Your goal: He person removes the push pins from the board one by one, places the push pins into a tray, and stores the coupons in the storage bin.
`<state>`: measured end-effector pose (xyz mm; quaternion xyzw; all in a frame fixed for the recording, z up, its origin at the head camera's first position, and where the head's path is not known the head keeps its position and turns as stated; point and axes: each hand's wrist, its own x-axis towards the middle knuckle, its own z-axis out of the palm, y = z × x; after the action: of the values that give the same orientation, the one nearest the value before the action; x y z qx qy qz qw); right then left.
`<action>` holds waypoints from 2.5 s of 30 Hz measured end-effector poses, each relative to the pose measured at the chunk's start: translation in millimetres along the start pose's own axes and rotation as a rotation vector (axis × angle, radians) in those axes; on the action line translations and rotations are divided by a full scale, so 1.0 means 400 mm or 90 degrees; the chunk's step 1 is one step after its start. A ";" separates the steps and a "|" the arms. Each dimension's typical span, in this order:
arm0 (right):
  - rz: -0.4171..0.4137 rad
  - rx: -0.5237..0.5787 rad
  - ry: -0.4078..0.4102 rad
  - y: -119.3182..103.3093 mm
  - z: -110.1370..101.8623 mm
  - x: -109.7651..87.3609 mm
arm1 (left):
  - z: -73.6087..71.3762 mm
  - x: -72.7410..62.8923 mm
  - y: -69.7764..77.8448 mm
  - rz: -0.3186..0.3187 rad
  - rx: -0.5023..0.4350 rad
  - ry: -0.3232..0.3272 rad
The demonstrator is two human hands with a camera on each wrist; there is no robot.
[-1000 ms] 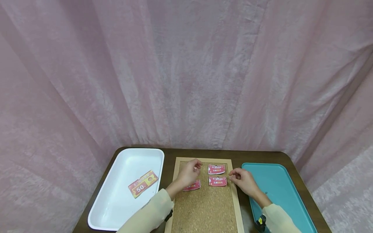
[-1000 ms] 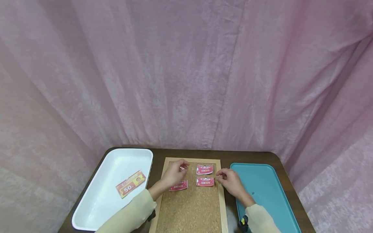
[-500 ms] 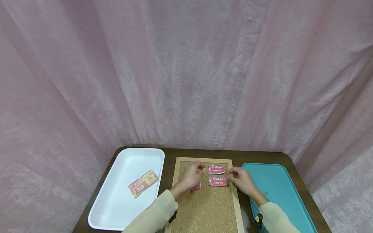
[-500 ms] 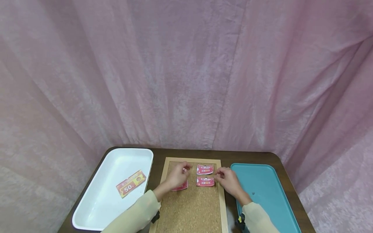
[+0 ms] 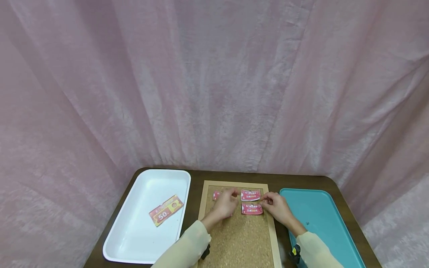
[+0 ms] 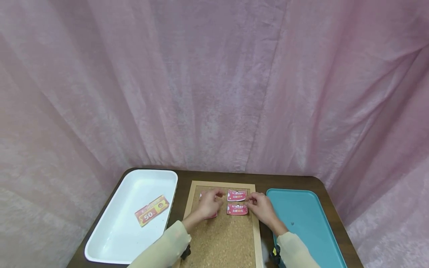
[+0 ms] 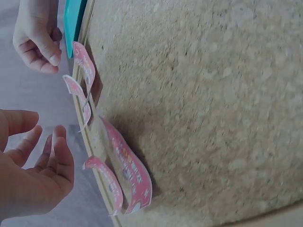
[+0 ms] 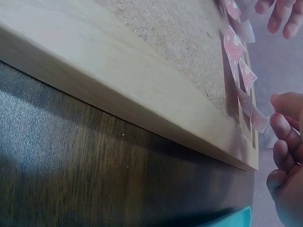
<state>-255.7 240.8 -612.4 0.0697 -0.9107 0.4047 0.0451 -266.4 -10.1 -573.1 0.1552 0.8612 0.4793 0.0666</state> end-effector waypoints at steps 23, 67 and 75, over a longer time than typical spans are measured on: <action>-0.021 0.022 -0.029 -0.011 0.041 0.021 | 0.050 -0.001 -0.055 -0.024 0.043 0.007; -0.019 -0.035 -0.080 -0.005 0.084 0.037 | 0.106 0.003 -0.070 -0.032 0.078 -0.020; -0.012 -0.048 -0.089 -0.009 0.084 0.043 | 0.108 0.001 -0.070 -0.026 0.090 -0.015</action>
<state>-272.8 212.0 -629.7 0.1043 -0.9254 0.3640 -0.0121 -261.2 10.8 -619.8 0.1476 0.8949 0.4142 0.0757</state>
